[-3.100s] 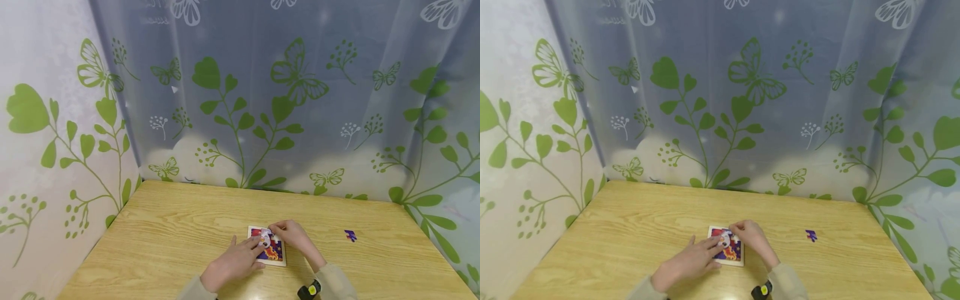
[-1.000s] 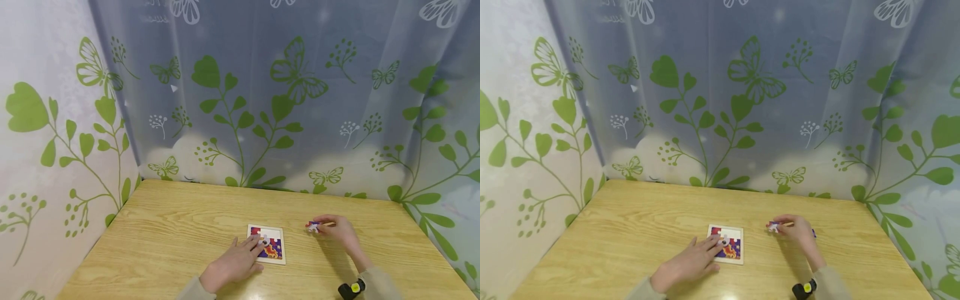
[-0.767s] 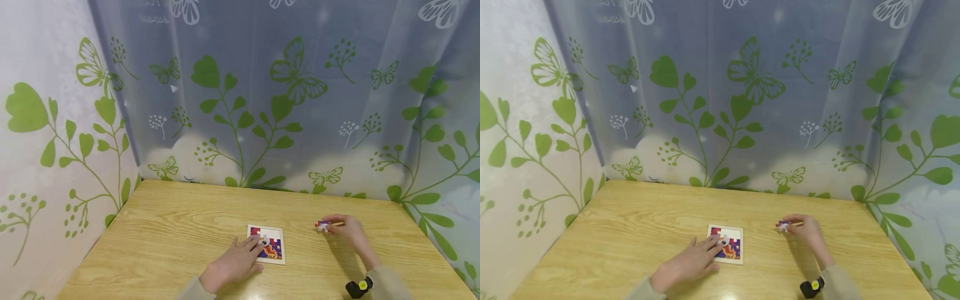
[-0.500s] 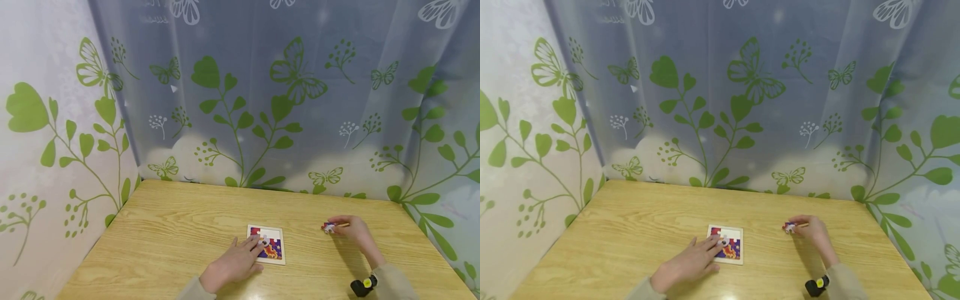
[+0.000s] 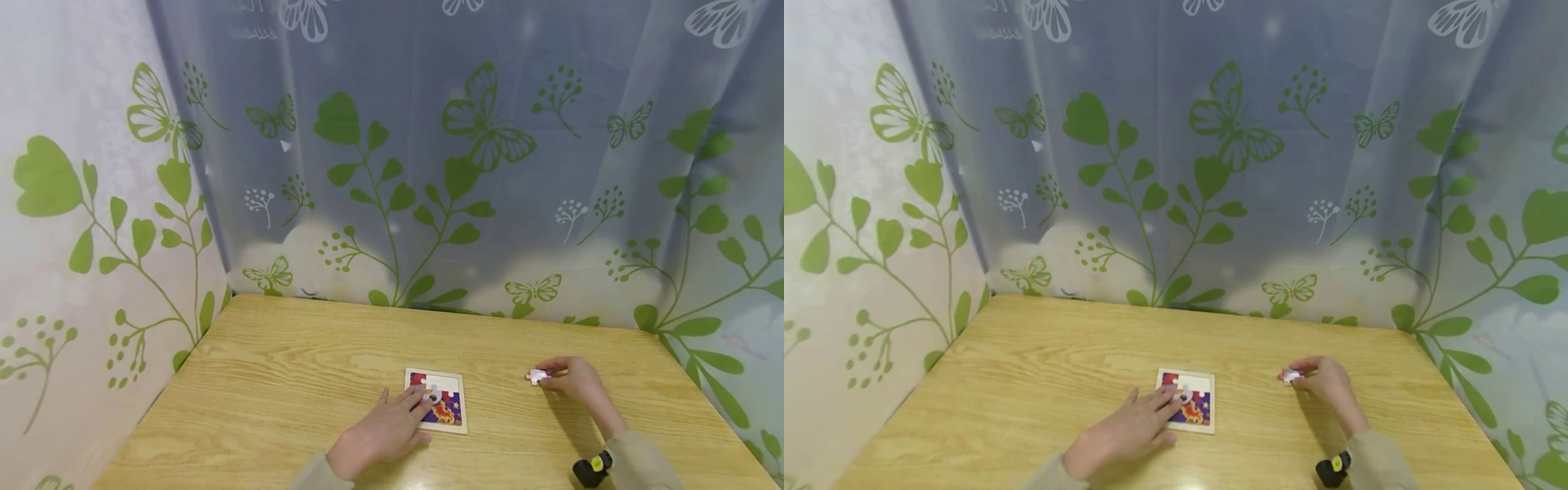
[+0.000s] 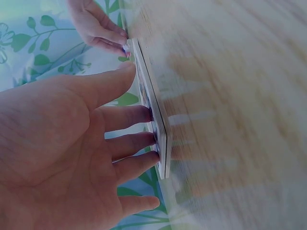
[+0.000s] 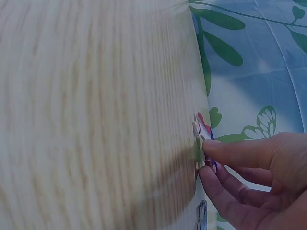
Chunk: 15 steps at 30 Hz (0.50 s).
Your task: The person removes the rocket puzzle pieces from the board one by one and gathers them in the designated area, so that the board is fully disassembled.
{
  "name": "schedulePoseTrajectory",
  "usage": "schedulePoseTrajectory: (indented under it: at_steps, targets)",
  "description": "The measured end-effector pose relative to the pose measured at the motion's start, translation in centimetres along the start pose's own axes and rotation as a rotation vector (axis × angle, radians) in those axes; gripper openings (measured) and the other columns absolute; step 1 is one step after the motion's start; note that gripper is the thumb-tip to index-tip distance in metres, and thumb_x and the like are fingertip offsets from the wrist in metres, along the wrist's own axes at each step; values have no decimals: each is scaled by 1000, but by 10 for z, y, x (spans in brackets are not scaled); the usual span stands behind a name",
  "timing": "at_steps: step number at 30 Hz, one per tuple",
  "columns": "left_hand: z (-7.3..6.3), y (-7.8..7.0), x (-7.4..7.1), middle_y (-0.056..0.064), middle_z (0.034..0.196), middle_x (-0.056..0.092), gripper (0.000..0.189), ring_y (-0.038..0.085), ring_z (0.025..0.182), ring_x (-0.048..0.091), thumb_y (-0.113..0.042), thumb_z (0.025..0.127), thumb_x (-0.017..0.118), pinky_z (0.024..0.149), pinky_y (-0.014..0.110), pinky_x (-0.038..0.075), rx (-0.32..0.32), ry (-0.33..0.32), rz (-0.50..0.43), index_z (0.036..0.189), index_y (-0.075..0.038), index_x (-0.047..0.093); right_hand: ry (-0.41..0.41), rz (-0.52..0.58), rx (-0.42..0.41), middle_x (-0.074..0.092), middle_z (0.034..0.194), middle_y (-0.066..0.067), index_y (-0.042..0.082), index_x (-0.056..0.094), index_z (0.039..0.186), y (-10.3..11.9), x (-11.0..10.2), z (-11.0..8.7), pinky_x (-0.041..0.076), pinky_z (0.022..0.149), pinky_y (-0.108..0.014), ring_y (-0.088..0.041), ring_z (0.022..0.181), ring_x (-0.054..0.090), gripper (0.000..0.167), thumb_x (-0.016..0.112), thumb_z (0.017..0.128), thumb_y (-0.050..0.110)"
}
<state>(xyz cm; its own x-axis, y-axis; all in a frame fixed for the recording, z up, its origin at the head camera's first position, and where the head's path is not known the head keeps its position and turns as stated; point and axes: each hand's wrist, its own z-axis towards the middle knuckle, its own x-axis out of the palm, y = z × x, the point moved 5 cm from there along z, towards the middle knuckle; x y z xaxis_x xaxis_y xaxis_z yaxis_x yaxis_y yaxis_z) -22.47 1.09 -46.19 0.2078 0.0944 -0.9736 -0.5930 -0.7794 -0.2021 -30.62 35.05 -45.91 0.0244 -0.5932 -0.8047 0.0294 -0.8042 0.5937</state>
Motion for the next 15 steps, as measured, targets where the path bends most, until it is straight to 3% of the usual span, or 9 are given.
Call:
schedulePoseTrajectory:
  at_steps: [10,15]
  targets:
    - [0,0,1,4,164,34,60,22,151,31,-45,102,54,118,60,30,4,-5,-3,154,-17,45,21,-36,61,74,102,-18,-5,73,111,2,2,1,51,60,-28,-15,78,66,26,77,88,8]
    - [0,0,0,4,164,34,60,22,151,31,-45,103,54,118,60,29,5,-2,-5,154,-17,44,16,-57,45,74,104,-19,-4,74,110,3,2,1,50,63,-31,-21,83,67,25,76,89,8]
